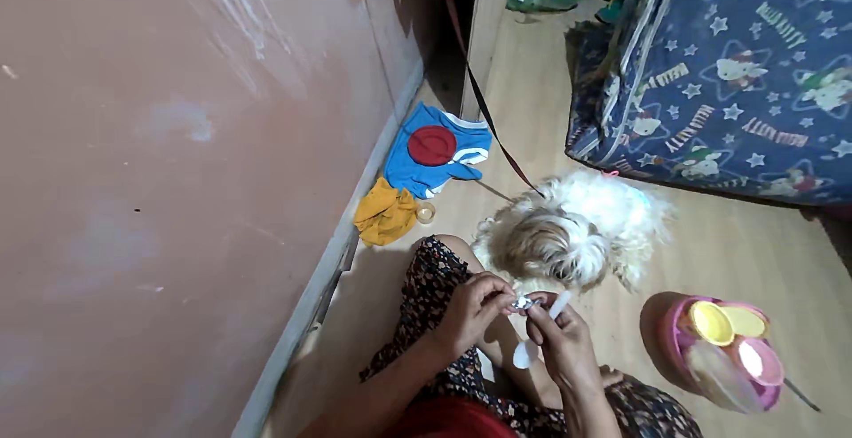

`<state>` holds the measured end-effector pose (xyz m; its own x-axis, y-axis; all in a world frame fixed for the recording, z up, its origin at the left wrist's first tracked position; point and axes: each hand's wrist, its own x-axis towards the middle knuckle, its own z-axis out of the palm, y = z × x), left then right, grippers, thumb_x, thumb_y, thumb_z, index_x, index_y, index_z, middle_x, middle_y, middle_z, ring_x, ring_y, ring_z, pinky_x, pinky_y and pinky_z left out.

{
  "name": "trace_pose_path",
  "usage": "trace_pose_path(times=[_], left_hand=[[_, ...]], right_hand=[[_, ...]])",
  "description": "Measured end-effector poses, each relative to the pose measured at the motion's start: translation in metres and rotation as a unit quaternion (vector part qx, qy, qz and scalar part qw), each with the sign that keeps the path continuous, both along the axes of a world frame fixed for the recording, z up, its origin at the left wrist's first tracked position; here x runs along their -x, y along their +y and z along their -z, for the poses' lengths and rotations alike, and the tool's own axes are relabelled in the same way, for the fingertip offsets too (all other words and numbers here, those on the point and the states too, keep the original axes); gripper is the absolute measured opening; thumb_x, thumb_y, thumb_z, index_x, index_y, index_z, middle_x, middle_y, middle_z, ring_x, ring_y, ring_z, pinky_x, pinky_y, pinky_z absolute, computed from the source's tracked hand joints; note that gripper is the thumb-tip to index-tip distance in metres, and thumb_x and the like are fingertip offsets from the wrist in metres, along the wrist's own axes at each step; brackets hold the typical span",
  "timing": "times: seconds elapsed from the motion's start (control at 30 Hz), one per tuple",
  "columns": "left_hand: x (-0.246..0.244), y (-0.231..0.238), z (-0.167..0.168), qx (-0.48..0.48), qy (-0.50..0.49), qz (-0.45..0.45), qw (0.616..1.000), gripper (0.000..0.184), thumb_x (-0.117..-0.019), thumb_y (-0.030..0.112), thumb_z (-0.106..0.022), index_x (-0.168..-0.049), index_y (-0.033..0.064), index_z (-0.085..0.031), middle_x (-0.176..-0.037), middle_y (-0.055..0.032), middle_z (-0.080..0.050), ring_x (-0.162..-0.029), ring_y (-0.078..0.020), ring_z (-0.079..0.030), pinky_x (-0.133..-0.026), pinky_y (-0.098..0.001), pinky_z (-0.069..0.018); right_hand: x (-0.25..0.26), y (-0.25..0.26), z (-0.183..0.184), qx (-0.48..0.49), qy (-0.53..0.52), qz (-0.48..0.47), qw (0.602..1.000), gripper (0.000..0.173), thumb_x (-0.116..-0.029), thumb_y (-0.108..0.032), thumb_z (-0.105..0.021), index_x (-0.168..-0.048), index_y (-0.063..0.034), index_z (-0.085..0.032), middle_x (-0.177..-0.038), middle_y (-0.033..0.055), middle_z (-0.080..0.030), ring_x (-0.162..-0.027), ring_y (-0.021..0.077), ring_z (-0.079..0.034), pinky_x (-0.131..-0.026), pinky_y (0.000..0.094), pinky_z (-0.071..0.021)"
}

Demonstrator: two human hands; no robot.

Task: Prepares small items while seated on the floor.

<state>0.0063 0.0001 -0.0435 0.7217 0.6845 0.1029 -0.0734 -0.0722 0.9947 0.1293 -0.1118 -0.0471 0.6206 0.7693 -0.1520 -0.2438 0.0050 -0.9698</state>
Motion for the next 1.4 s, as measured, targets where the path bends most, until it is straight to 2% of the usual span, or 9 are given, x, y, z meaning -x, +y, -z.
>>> trace_pose_path(times=[0.17, 0.3, 0.5, 0.67, 0.73, 0.87, 0.97, 1.13, 1.4], left_hand=[[-0.006, 0.000, -0.016, 0.271, 0.096, -0.039, 0.957, 0.020, -0.1060, 0.008, -0.048, -0.110, -0.0092, -0.059, -0.092, -0.0054, -0.067, -0.079, -0.0056, -0.069, -0.078, -0.0227, -0.0592], [-0.012, 0.002, -0.016, 0.443, 0.123, -0.070, 0.885, 0.022, -0.1093, 0.015, -0.044, -0.105, -0.0007, -0.060, -0.082, -0.0016, -0.062, -0.072, -0.0076, -0.062, -0.072, -0.0237, -0.0555], [-0.002, -0.002, -0.006, 0.330, 0.032, 0.018, 0.943, 0.024, -0.1020, -0.001, -0.047, -0.125, -0.0032, -0.055, -0.101, 0.0007, -0.068, -0.088, -0.0047, -0.067, -0.085, -0.0219, -0.0568], [-0.005, -0.008, 0.004, 0.251, 0.058, 0.004, 0.966, 0.019, -0.0985, -0.001, -0.053, -0.114, -0.0037, -0.065, -0.093, 0.0033, -0.071, -0.083, -0.0032, -0.069, -0.081, -0.0223, -0.0582], [-0.009, -0.010, 0.001, 0.347, 0.077, -0.029, 0.934, 0.020, -0.1054, 0.002, -0.045, -0.107, -0.0013, -0.064, -0.085, 0.0024, -0.069, -0.074, -0.0038, -0.067, -0.074, -0.0201, -0.0580], [-0.015, -0.008, -0.003, 0.585, 0.084, -0.039, 0.806, 0.032, -0.1092, 0.014, -0.037, -0.095, 0.0038, -0.064, -0.075, -0.0034, -0.068, -0.063, -0.0084, -0.067, -0.063, -0.0214, -0.0585], [-0.010, -0.008, 0.005, 0.525, 0.059, -0.010, 0.849, 0.027, -0.1074, 0.006, -0.038, -0.103, 0.0036, -0.065, -0.083, -0.0016, -0.070, -0.072, -0.0074, -0.067, -0.071, -0.0213, -0.0587], [-0.002, -0.012, 0.014, 0.098, 0.071, 0.043, 0.992, 0.033, -0.0931, 0.001, -0.065, -0.125, -0.0083, -0.063, -0.110, -0.0030, -0.072, -0.092, -0.0030, -0.070, -0.085, -0.0223, -0.0587], [-0.007, -0.024, 0.015, 0.050, -0.002, 0.008, 0.999, 0.019, -0.0885, -0.004, -0.067, -0.107, -0.0076, -0.066, -0.104, -0.0007, -0.074, -0.092, -0.0018, -0.070, -0.085, -0.0201, -0.0586]], right_hand=[[0.006, 0.002, 0.011, -0.097, -0.405, -0.002, 0.909, 0.012, -0.0983, -0.006, -0.058, -0.095, 0.0001, -0.067, -0.098, 0.0069, -0.069, -0.090, 0.0033, -0.065, -0.082, 0.0140, -0.0531], [0.005, 0.011, 0.021, -0.124, -0.613, 0.003, 0.781, 0.018, -0.1038, -0.010, -0.050, -0.098, -0.0025, -0.066, -0.091, 0.0163, -0.066, -0.083, 0.0221, -0.067, -0.079, 0.0264, -0.0560], [0.018, -0.001, 0.006, -0.055, -0.204, 0.018, 0.977, 0.011, -0.0946, -0.002, -0.060, -0.100, 0.0060, -0.066, -0.094, 0.0025, -0.070, -0.075, -0.0053, -0.060, -0.066, 0.0112, -0.0493], [0.020, -0.002, 0.009, -0.011, -0.109, 0.059, 0.992, 0.007, -0.0931, -0.002, -0.062, -0.097, 0.0014, -0.067, -0.086, -0.0026, -0.068, -0.068, -0.0048, -0.058, -0.063, 0.0122, -0.0480], [0.021, -0.003, 0.024, -0.057, -0.344, 0.060, 0.935, 0.015, -0.0943, -0.003, -0.061, -0.093, 0.0086, -0.070, -0.093, 0.0141, -0.072, -0.086, 0.0106, -0.069, -0.080, 0.0207, -0.0553], [0.012, -0.003, 0.041, -0.098, -0.651, 0.072, 0.749, 0.012, -0.0968, -0.006, -0.062, -0.092, -0.0038, -0.073, -0.085, 0.0140, -0.071, -0.074, 0.0226, -0.068, -0.071, 0.0292, -0.0567], [0.006, -0.010, 0.042, -0.097, -0.565, 0.025, 0.819, 0.017, -0.0997, -0.011, -0.056, -0.097, -0.0014, -0.069, -0.092, 0.0167, -0.071, -0.079, 0.0209, -0.069, -0.071, 0.0278, -0.0567], [0.012, -0.015, 0.016, 0.018, -0.240, 0.006, 0.971, 0.019, -0.0957, -0.009, -0.063, -0.094, 0.0101, -0.065, -0.088, 0.0123, -0.065, -0.078, 0.0061, -0.058, -0.072, 0.0186, -0.0480], [0.001, -0.021, 0.000, 0.085, -0.140, -0.003, 0.986, 0.014, -0.0939, -0.008, -0.067, -0.101, 0.0045, -0.069, -0.091, 0.0033, -0.069, -0.077, -0.0029, -0.060, -0.072, 0.0137, -0.0494]])
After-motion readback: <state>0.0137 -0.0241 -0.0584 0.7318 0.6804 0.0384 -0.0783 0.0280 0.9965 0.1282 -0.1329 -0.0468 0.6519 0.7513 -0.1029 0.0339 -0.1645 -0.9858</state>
